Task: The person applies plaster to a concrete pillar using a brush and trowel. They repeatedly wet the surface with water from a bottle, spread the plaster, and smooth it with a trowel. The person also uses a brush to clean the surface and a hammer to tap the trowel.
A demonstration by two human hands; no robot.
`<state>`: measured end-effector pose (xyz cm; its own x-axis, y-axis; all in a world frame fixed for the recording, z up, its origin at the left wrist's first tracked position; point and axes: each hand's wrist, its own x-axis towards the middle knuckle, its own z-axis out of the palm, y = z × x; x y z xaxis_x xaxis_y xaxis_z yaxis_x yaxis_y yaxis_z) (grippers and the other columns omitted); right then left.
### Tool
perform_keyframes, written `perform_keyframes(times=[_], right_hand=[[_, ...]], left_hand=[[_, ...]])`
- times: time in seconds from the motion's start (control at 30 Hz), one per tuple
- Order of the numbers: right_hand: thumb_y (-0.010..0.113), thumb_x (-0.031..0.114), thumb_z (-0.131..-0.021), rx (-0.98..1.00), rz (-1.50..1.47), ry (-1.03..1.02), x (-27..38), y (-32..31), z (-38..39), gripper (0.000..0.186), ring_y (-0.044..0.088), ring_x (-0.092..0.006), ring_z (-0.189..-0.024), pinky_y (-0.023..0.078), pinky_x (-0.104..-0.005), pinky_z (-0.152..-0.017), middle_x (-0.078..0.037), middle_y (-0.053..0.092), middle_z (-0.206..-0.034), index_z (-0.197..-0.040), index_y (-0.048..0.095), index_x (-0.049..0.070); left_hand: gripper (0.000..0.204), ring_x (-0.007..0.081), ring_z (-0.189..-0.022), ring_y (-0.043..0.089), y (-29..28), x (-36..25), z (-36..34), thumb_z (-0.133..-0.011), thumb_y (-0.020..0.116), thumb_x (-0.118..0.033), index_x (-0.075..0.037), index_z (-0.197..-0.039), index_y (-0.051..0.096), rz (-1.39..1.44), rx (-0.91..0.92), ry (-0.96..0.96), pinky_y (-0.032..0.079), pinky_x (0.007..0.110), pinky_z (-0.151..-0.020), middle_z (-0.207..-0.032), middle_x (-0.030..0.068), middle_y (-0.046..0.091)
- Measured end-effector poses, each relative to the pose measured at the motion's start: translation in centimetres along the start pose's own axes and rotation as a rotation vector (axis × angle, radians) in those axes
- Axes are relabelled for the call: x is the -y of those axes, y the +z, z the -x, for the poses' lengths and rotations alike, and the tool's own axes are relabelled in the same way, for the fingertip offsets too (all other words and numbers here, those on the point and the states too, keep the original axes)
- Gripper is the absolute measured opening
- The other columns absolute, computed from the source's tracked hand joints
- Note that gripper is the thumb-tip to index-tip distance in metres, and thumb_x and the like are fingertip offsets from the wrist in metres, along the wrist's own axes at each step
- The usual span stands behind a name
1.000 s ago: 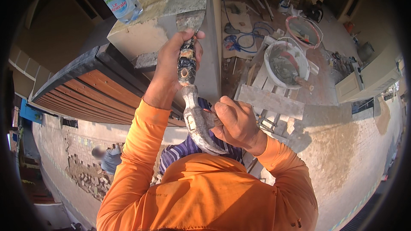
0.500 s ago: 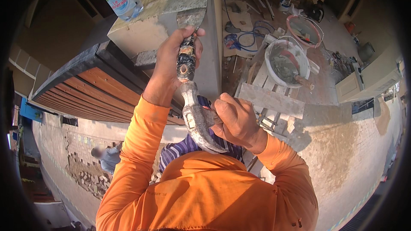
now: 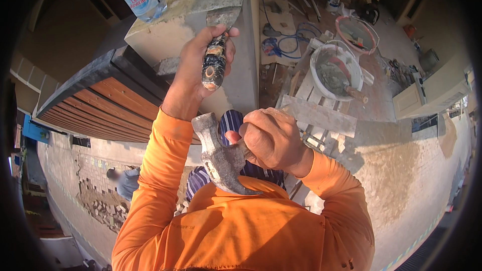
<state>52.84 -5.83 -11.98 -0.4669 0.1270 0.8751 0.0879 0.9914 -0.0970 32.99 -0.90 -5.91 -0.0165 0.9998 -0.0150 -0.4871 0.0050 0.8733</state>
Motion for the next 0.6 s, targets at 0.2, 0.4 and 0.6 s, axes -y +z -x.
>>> perform_keyframes(times=[0.2,0.4,0.6], right_hand=[[0.082,0.010,-0.080,0.039,0.036,0.097,-0.1,0.1,-0.7,0.030,0.061,-0.0243,-0.058,0.050,-0.0361,-0.050,-0.008,0.053,-0.078,-0.091,0.055,0.003],[0.080,0.006,-0.075,0.085,0.029,0.162,0.4,-0.4,-0.5,0.033,0.063,-0.0268,-0.061,0.051,-0.0367,-0.050,-0.010,0.056,-0.080,-0.096,0.055,0.000],[0.081,0.003,-0.079,0.005,-0.126,0.152,0.6,0.0,0.8,0.030,0.063,-0.0253,-0.060,0.055,-0.0364,-0.053,-0.008,0.056,-0.075,-0.092,0.054,0.002]], left_hand=[[0.037,0.0136,-0.048,0.054,0.4,0.0,0.1,-0.103,0.057,-0.033,0.002,-0.114,0.062,-0.048,-0.037,0.010,0.042,0.027,-0.042,-0.067,0.0057,0.063],[0.033,0.0183,-0.063,0.063,0.2,-0.1,0.0,-0.099,0.058,-0.029,0.003,-0.109,0.064,-0.085,-0.042,0.015,0.051,0.031,-0.060,-0.071,0.0097,0.065],[0.031,0.0184,-0.064,0.062,-0.4,1.1,-0.1,-0.105,0.049,-0.030,-0.001,-0.111,0.059,0.102,-0.263,0.295,0.051,0.032,-0.059,-0.072,0.0108,0.064]])
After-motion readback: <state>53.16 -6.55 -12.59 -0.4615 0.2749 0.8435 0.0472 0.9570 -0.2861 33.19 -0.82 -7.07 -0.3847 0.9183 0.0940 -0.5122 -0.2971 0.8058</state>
